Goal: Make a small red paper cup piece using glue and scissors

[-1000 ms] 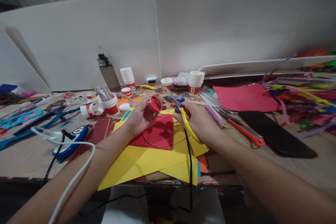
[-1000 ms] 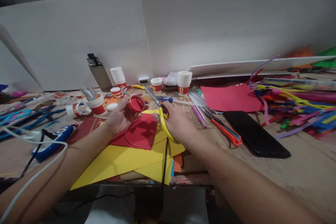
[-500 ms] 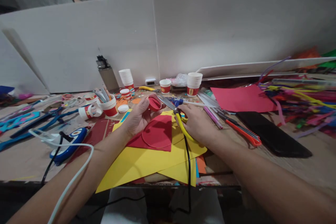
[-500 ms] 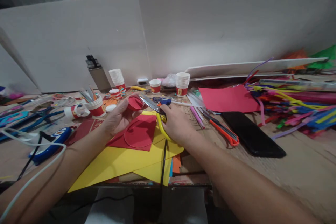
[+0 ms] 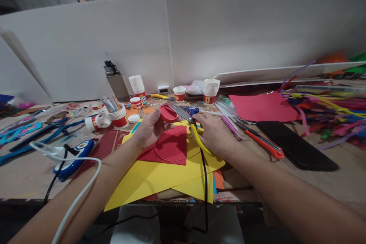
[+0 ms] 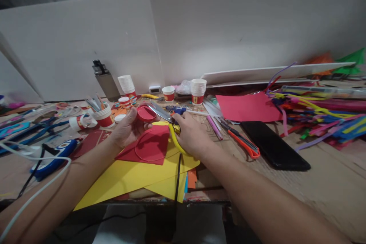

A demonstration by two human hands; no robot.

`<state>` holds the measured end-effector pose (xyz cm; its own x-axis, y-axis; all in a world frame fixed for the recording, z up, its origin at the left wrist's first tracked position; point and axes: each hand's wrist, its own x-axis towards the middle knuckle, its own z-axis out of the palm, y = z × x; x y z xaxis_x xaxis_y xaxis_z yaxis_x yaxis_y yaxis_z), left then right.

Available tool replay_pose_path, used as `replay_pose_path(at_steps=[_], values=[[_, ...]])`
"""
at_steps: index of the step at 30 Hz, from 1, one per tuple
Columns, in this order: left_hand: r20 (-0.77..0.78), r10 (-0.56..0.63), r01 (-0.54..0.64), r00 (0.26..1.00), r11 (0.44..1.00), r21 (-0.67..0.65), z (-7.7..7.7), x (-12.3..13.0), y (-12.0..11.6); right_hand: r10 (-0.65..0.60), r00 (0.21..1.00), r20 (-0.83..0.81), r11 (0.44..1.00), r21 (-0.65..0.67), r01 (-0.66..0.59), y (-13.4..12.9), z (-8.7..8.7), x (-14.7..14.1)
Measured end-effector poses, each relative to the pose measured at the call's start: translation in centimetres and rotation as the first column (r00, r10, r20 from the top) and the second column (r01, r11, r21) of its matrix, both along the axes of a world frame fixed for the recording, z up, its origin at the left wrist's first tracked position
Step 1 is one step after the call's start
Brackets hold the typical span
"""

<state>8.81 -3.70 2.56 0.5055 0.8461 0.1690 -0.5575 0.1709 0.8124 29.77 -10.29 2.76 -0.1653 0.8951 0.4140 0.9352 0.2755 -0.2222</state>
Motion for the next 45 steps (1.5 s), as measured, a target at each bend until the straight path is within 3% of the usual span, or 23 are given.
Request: replay_pose_path(at_steps=[20, 37, 45], values=[[-0.071, -0.014, 0.01, 0.997, 0.999, -0.048, 0.2, -0.3, -0.1, -0.006, 0.999, 0.044, 1.0, -0.011, 0.007, -0.2, 0.3, 0.0], [-0.059, -0.05, 0.051, 0.997, 0.998, 0.022, 0.0, -0.9, 0.8, -0.009, 0.998, 0.068, 1.0, -0.026, 0.01, -0.2, 0.2, 0.0], [-0.075, -0.08, 0.077, 0.994, 0.996, -0.039, -0.2, -0.6, 0.5, -0.038, 0.992, 0.121, 0.999, -0.023, 0.041, -0.7, 0.6, -0.3]])
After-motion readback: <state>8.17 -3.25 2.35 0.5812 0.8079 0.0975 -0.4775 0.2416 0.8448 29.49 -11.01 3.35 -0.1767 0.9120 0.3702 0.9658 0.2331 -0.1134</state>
